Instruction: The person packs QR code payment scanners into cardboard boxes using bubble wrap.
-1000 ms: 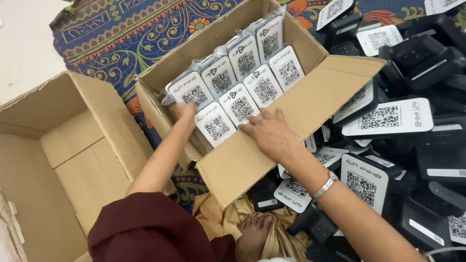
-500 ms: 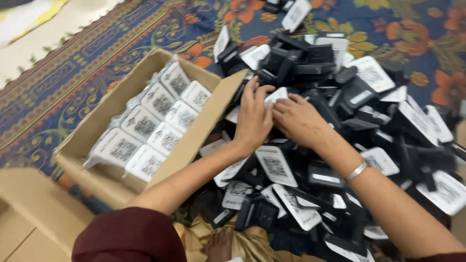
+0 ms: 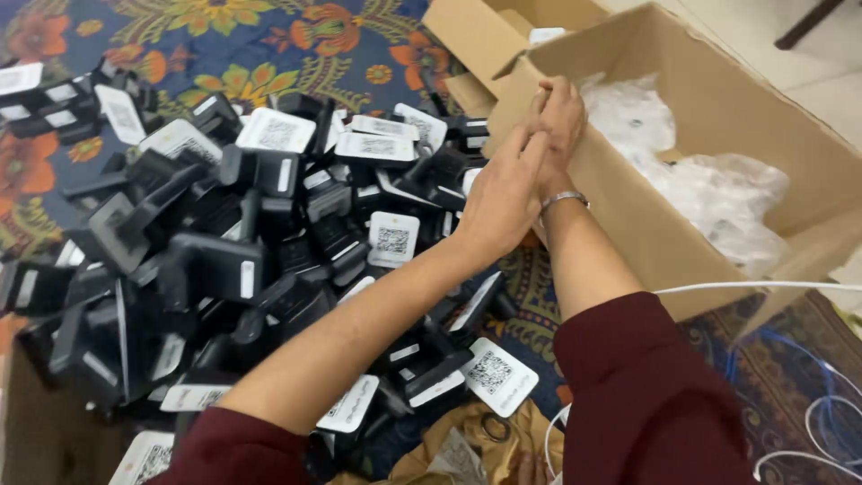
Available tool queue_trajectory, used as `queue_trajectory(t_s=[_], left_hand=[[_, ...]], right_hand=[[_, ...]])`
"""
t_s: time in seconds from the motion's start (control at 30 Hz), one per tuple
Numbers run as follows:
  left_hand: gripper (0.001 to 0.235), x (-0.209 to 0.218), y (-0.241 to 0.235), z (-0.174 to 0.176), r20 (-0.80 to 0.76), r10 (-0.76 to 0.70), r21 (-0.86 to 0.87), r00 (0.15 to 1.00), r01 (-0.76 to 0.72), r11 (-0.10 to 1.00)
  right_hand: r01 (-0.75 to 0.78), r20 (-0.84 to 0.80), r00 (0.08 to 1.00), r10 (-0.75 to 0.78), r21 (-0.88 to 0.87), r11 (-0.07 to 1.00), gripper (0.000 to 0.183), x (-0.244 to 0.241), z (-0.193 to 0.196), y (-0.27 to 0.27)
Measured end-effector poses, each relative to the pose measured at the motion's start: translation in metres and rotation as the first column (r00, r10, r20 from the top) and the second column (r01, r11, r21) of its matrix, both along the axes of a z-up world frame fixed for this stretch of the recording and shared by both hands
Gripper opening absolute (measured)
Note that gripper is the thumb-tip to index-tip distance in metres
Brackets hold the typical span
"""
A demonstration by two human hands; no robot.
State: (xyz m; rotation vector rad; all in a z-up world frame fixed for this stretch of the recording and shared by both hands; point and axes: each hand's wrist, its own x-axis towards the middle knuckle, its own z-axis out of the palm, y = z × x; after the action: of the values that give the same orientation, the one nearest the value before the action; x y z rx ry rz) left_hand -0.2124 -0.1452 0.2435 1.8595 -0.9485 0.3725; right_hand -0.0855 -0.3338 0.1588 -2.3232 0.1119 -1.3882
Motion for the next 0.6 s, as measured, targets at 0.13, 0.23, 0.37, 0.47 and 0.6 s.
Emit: queue_trajectory(t_s=[0.13,0.23,0.37,0.47,0.6], left_hand=[[0.052,-0.015,-0.071,0.005,0.037,-0.096,-0.127,0.995,0.100,0.987],[0.050,-0.030,-0.093,0.001,0.006,-0.140,-0.236,0.990,0.137,0.962],[0.047,-0.030,-0.113,-0.005,-0.055,-0.220,-0.242,0.974,0.200,0.950],[0.043,-0.030,-0.121,-0.004,-0.103,-0.243,-0.239,0.965,0.213,0.947],[0.042,-0.024,-0.122,-0.005,-0.153,-0.221,-0.215,0.963,0.186,0.959]], right_hand=[[0.108,-0.156,0.983,-0.097,0.063,0.992,0.017,-0.041,0.013,-0.050],[0.188,-0.316,0.938,-0.140,0.126,0.974,0.017,-0.057,0.011,-0.077],[0.272,-0.497,0.856,-0.143,0.197,0.942,0.018,-0.059,0.016,-0.103],[0.316,-0.616,0.781,-0.099,0.254,0.914,0.018,-0.050,0.009,-0.119],[0.354,-0.734,0.679,-0.004,0.323,0.878,0.019,-0.004,-0.026,-0.162]])
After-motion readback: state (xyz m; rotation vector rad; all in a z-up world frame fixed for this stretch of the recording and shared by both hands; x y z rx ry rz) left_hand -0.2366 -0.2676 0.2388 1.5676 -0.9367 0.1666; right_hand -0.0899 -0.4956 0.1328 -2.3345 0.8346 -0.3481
